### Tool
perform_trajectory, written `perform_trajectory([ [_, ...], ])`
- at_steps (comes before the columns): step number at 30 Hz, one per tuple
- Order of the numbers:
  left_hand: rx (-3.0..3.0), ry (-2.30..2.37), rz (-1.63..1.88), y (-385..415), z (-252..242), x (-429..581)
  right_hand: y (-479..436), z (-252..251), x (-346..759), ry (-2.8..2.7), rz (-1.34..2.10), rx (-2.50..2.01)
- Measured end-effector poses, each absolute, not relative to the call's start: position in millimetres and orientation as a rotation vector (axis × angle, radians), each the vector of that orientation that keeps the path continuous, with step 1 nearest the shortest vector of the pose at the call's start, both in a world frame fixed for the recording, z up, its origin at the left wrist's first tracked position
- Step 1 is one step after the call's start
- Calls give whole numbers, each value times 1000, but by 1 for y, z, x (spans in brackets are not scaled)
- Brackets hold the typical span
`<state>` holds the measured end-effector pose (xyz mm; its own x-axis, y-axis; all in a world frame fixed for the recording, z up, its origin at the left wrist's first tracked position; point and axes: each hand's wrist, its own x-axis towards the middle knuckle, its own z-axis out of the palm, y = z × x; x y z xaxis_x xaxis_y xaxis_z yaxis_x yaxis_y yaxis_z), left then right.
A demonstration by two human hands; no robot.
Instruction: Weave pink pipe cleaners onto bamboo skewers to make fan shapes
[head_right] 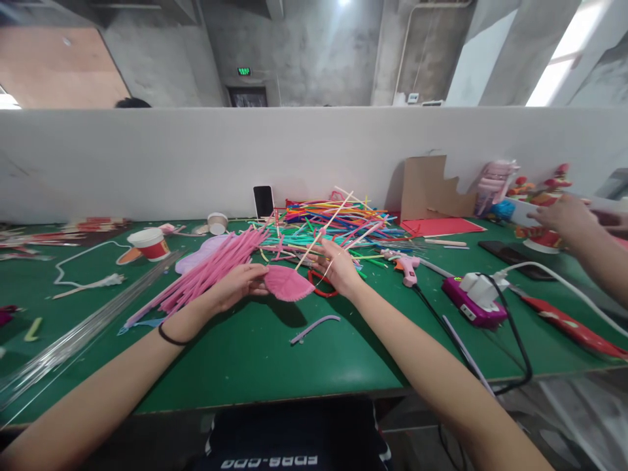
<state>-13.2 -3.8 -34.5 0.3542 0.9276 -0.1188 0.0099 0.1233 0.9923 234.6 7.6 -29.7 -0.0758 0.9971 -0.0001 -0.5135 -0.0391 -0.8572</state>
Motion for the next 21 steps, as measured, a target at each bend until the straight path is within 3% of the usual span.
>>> perform_trajectory([
  [3,1523,1098,790,-2,-31,-17,9,-31,234,-827,1450,-786],
  [8,2293,1571,1201,10,-29,-37,11,-32,233,-865,1481,-745],
  [15,2724,2169,594,24,-42,-65,7,-30,234,-881,1630,-703],
  [21,2687,2329,540,25,-45,-66,7,-30,233,-888,1615,-713],
])
